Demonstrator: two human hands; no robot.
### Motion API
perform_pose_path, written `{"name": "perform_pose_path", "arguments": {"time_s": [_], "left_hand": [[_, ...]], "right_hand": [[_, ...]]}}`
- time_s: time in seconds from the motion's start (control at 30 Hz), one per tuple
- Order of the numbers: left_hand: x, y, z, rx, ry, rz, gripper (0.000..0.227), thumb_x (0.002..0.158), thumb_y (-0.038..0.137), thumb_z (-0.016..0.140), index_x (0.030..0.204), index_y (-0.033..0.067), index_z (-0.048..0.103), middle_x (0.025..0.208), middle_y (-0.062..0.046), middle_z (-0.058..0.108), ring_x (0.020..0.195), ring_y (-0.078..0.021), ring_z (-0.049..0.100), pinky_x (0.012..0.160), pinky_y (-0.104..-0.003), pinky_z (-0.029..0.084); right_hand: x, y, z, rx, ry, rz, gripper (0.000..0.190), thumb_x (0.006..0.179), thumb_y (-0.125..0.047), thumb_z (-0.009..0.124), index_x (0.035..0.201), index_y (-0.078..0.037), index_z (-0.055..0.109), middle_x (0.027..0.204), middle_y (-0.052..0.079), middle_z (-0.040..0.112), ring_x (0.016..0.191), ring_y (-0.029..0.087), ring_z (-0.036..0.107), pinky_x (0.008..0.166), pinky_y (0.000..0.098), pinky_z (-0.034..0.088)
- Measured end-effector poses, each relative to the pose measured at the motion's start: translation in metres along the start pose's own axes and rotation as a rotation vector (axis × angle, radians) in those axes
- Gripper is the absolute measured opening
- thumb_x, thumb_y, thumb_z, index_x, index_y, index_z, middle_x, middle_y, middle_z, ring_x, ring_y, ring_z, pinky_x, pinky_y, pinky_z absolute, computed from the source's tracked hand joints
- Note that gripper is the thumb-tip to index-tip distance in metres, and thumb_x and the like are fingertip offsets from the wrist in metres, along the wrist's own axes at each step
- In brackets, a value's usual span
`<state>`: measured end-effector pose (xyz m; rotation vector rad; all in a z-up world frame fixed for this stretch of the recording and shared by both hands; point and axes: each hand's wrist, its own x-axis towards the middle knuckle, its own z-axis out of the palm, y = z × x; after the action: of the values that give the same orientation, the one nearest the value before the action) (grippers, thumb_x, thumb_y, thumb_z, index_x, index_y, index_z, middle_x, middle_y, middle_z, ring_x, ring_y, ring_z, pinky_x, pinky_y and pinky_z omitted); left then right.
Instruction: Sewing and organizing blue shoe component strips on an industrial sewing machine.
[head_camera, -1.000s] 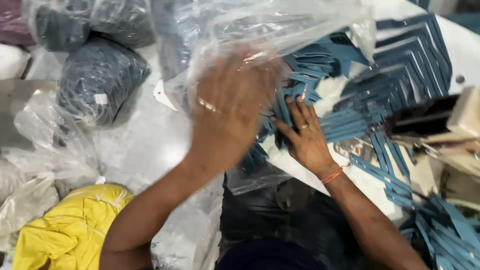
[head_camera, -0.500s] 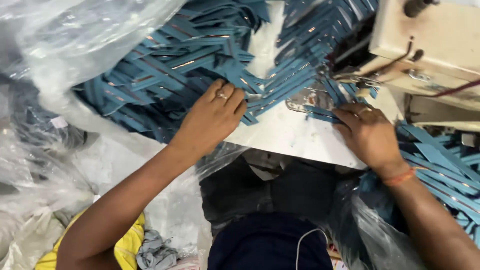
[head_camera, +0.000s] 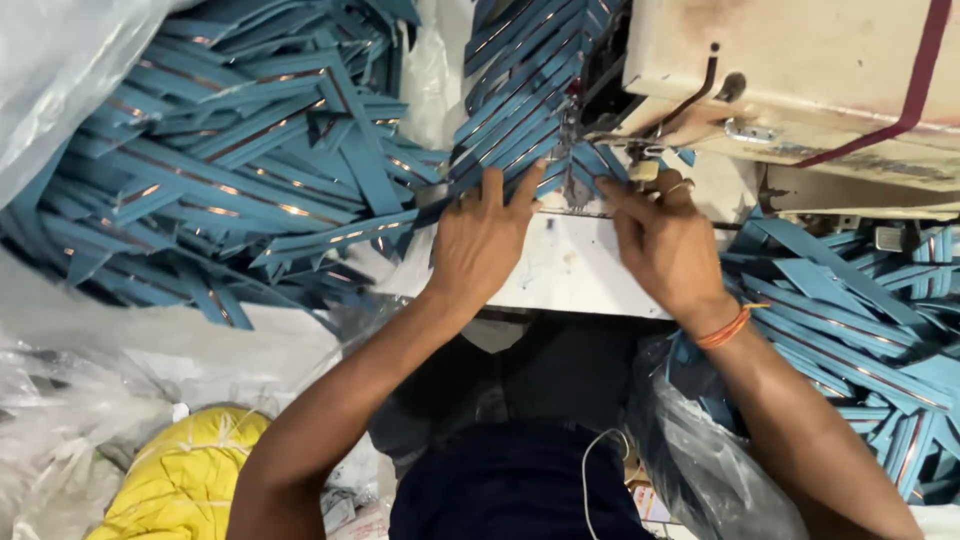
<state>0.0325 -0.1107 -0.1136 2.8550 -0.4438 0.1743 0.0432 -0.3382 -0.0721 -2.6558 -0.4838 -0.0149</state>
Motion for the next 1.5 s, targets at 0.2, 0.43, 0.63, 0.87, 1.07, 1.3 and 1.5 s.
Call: {"name": "perform_pose_path", "arguments": {"time_s": [0.2, 0.43, 0.63, 0.87, 1.07, 1.3, 1.5], "left_hand": [[0.006, 0.004, 0.000, 0.085, -0.005, 0.010, 0.060, 0.089, 0.013, 0.064, 0.149, 0.0217, 0.058, 0.094, -0.011, 0.059, 0.051, -0.0213, 0.062, 0.045, -0.033, 0.051], [0.011, 0.002, 0.002, -0.012, 0.023, 0.036, 0.045, 0.101, 0.027, 0.062, 0.144, 0.0149, 0.061, 0.093, -0.012, 0.061, 0.052, -0.0227, 0.063, 0.047, -0.036, 0.051], [0.015, 0.002, -0.002, -0.049, 0.012, 0.044, 0.043, 0.099, 0.027, 0.061, 0.140, 0.0129, 0.063, 0.093, -0.013, 0.063, 0.049, -0.0215, 0.064, 0.043, -0.034, 0.050], [0.020, -0.002, -0.002, -0.015, -0.007, 0.057, 0.042, 0.100, 0.019, 0.058, 0.140, 0.0112, 0.065, 0.088, -0.011, 0.063, 0.049, -0.0200, 0.064, 0.044, -0.034, 0.050], [0.022, -0.004, -0.003, -0.059, -0.004, 0.071, 0.040, 0.101, 0.021, 0.058, 0.139, 0.0108, 0.065, 0.087, -0.013, 0.064, 0.049, -0.0205, 0.065, 0.043, -0.034, 0.052], [0.023, -0.001, 0.001, -0.051, -0.007, 0.042, 0.039, 0.101, 0.022, 0.056, 0.138, 0.0121, 0.065, 0.087, -0.012, 0.064, 0.048, -0.0209, 0.066, 0.043, -0.034, 0.051], [0.028, -0.004, 0.004, -0.056, -0.069, 0.045, 0.045, 0.096, 0.012, 0.059, 0.141, 0.0082, 0.064, 0.090, -0.014, 0.064, 0.045, -0.0163, 0.063, 0.040, -0.031, 0.050]], "right_hand": [[0.002, -0.007, -0.002, 0.020, -0.025, 0.033, 0.032, 0.098, -0.018, 0.072, 0.130, -0.016, 0.073, 0.098, 0.027, 0.064, 0.077, 0.044, 0.066, 0.066, 0.0511, 0.054], [0.006, -0.016, 0.004, -0.020, -0.029, 0.015, 0.034, 0.098, -0.019, 0.071, 0.132, -0.015, 0.073, 0.097, 0.029, 0.066, 0.072, 0.044, 0.065, 0.063, 0.0506, 0.054], [0.015, -0.028, 0.003, -0.145, -0.064, 0.030, 0.037, 0.097, -0.020, 0.068, 0.134, -0.016, 0.072, 0.083, 0.024, 0.067, 0.064, 0.041, 0.065, 0.057, 0.0496, 0.053], [0.027, -0.030, -0.006, -0.189, -0.068, -0.071, 0.042, 0.096, -0.022, 0.067, 0.137, -0.018, 0.070, 0.076, 0.019, 0.070, 0.061, 0.037, 0.065, 0.056, 0.0481, 0.053], [0.032, -0.019, -0.012, -0.242, -0.146, -0.084, 0.039, 0.097, -0.024, 0.067, 0.135, -0.021, 0.073, 0.063, 0.016, 0.066, 0.050, 0.035, 0.062, 0.050, 0.0463, 0.051], [0.034, -0.022, -0.008, -0.282, -0.155, -0.074, 0.039, 0.097, -0.019, 0.068, 0.135, -0.023, 0.074, 0.060, 0.016, 0.064, 0.048, 0.036, 0.061, 0.048, 0.0473, 0.049], [0.035, -0.019, -0.004, -0.219, -0.098, -0.120, 0.041, 0.094, -0.011, 0.070, 0.134, -0.019, 0.074, 0.077, 0.016, 0.070, 0.059, 0.036, 0.065, 0.053, 0.0466, 0.051]]}}
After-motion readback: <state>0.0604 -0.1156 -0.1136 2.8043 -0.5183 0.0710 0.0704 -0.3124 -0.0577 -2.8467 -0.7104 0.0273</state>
